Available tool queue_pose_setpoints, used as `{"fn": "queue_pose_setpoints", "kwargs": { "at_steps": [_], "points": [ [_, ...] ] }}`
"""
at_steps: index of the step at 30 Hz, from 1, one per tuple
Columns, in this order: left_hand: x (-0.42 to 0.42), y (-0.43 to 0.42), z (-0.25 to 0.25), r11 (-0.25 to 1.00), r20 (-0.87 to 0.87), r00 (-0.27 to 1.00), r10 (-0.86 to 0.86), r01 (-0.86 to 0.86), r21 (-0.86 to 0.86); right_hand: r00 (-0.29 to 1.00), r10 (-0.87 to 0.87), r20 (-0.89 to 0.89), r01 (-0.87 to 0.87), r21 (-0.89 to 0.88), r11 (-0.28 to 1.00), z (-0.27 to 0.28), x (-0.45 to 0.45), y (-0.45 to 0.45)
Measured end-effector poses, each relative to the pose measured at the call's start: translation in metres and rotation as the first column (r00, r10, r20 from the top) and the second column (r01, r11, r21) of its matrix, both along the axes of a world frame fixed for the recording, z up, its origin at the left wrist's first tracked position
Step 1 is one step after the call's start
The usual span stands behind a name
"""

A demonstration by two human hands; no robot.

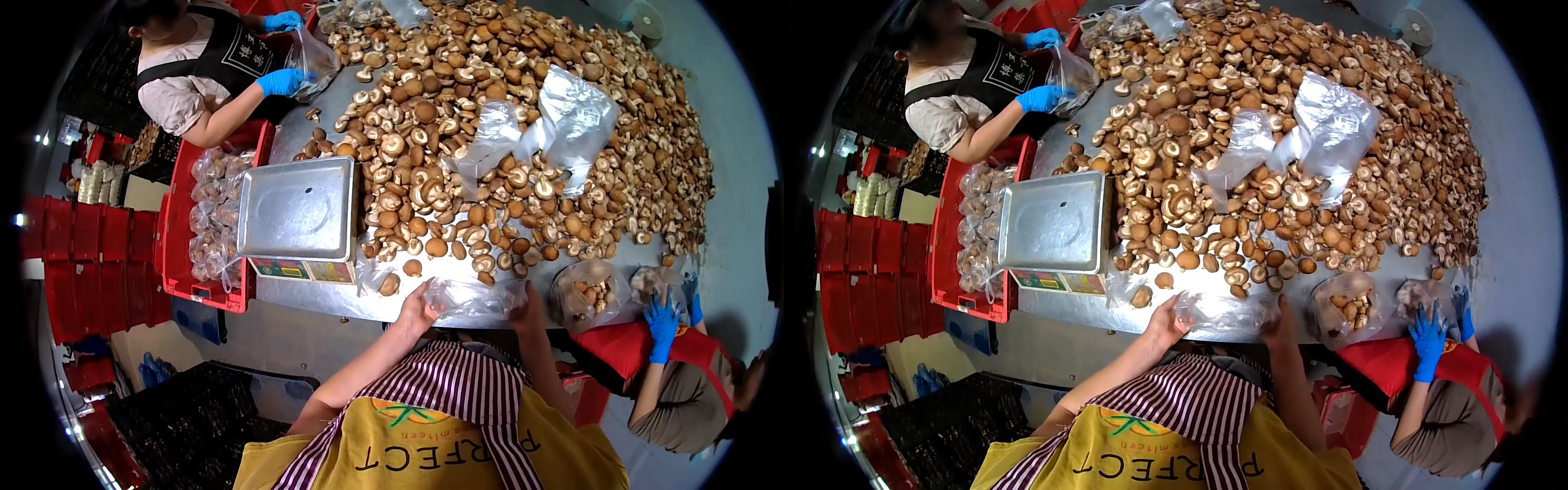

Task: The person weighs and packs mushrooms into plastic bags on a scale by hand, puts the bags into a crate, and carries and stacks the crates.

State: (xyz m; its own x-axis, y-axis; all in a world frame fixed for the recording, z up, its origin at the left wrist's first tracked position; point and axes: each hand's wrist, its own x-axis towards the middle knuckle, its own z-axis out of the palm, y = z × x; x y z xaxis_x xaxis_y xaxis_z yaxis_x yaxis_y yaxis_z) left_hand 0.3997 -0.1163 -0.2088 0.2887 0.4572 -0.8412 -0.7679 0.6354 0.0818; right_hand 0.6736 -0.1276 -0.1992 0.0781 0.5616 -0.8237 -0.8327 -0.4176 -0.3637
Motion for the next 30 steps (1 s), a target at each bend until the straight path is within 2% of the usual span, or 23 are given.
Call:
{"fn": "queue_pose_setpoints", "kwargs": {
  "at_steps": [3,4,6,7,8,9,11,12,13,14,15,18,19,20,21,23,24,25,26,27,28,29,30],
  "points": [
    [-0.004,0.003,0.004,0.999,0.023,0.999,0.034,-0.035,0.041,0.995,0.054,-0.084,-0.048,0.069,0.996,-0.007,0.000,0.003],
    [-0.008,0.010,0.011,0.998,0.021,0.999,0.043,-0.044,0.045,0.950,0.277,0.144,-0.305,0.243,0.921,-0.040,0.008,0.005],
    [-0.017,0.037,0.029,0.995,-0.158,0.983,0.097,-0.090,0.050,0.823,0.380,0.422,-0.513,0.266,0.816,-0.036,-0.013,0.023],
    [-0.024,0.049,0.020,0.960,-0.101,0.962,0.254,-0.238,0.147,0.904,0.334,0.268,-0.399,0.246,0.883,-0.020,-0.042,0.045],
    [-0.030,0.066,0.038,0.949,-0.099,0.953,0.286,-0.268,0.166,0.961,0.252,0.118,-0.272,0.201,0.941,-0.004,-0.071,0.067],
    [-0.036,0.081,0.049,0.949,-0.279,0.917,0.285,-0.230,0.214,0.966,0.120,-0.228,-0.087,0.151,0.985,-0.006,-0.085,0.089],
    [-0.063,0.114,0.006,0.921,-0.149,0.956,0.253,-0.191,0.340,0.978,0.107,-0.177,-0.090,0.104,0.990,-0.019,-0.085,0.109],
    [-0.059,0.134,0.008,0.926,-0.260,0.939,0.225,-0.123,0.357,0.964,0.238,0.115,-0.259,0.228,0.939,-0.036,-0.069,0.109],
    [-0.050,0.154,0.010,0.930,-0.367,0.910,0.196,-0.054,0.364,0.819,0.332,0.467,-0.517,0.352,0.780,-0.018,-0.066,0.112],
    [-0.034,0.168,0.041,0.958,-0.534,0.844,0.056,0.105,0.267,0.479,0.220,0.850,-0.754,0.270,0.598,0.002,-0.064,0.116],
    [-0.030,0.182,0.022,0.903,-0.532,0.843,-0.078,0.285,0.320,0.164,-0.034,0.986,-0.828,0.156,0.539,0.023,-0.063,0.119],
    [-0.006,0.175,0.062,0.859,-0.524,0.841,-0.132,0.361,0.363,0.761,0.254,0.597,-0.554,0.394,0.734,0.017,-0.037,0.147],
    [-0.006,0.167,0.078,0.869,-0.471,0.869,-0.151,0.344,0.357,0.882,0.298,0.366,-0.439,0.401,0.804,0.017,-0.033,0.157],
    [-0.020,0.164,0.057,0.905,-0.373,0.919,-0.124,0.259,0.338,0.946,0.304,0.111,-0.323,0.369,0.871,0.014,-0.033,0.166],
    [-0.033,0.161,0.065,0.945,-0.345,0.935,-0.078,0.180,0.274,0.944,0.313,0.107,-0.330,0.371,0.868,0.028,-0.049,0.169],
    [-0.067,0.163,0.029,0.948,-0.355,0.935,-0.006,0.118,0.295,0.797,0.486,0.359,-0.585,0.257,0.769,0.073,-0.089,0.169],
    [-0.063,0.171,0.040,0.948,-0.193,0.979,0.061,0.003,0.317,0.837,0.449,0.311,-0.534,0.290,0.794,0.068,-0.096,0.175],
    [-0.059,0.174,0.044,0.925,-0.249,0.968,-0.030,0.121,0.359,0.837,0.452,0.309,-0.536,0.295,0.791,0.069,-0.089,0.179],
    [-0.054,0.177,0.034,0.903,-0.387,0.907,-0.169,0.299,0.307,0.763,0.456,0.458,-0.633,0.386,0.671,0.071,-0.075,0.183],
    [-0.049,0.181,0.023,0.856,-0.508,0.806,-0.303,0.465,0.227,0.743,0.470,0.477,-0.662,0.420,0.620,0.068,-0.070,0.188],
    [-0.030,0.175,0.080,0.839,-0.499,0.840,-0.213,0.419,0.348,0.724,0.480,0.496,-0.687,0.454,0.567,0.065,-0.064,0.193],
    [-0.036,0.178,0.064,0.828,-0.466,0.828,-0.312,0.477,0.293,0.706,0.487,0.515,-0.708,0.486,0.512,0.061,-0.059,0.197],
    [-0.044,0.183,0.050,0.887,-0.408,0.882,-0.236,0.367,0.280,0.719,0.515,0.466,-0.691,0.402,0.601,0.053,-0.061,0.200]
  ]
}}
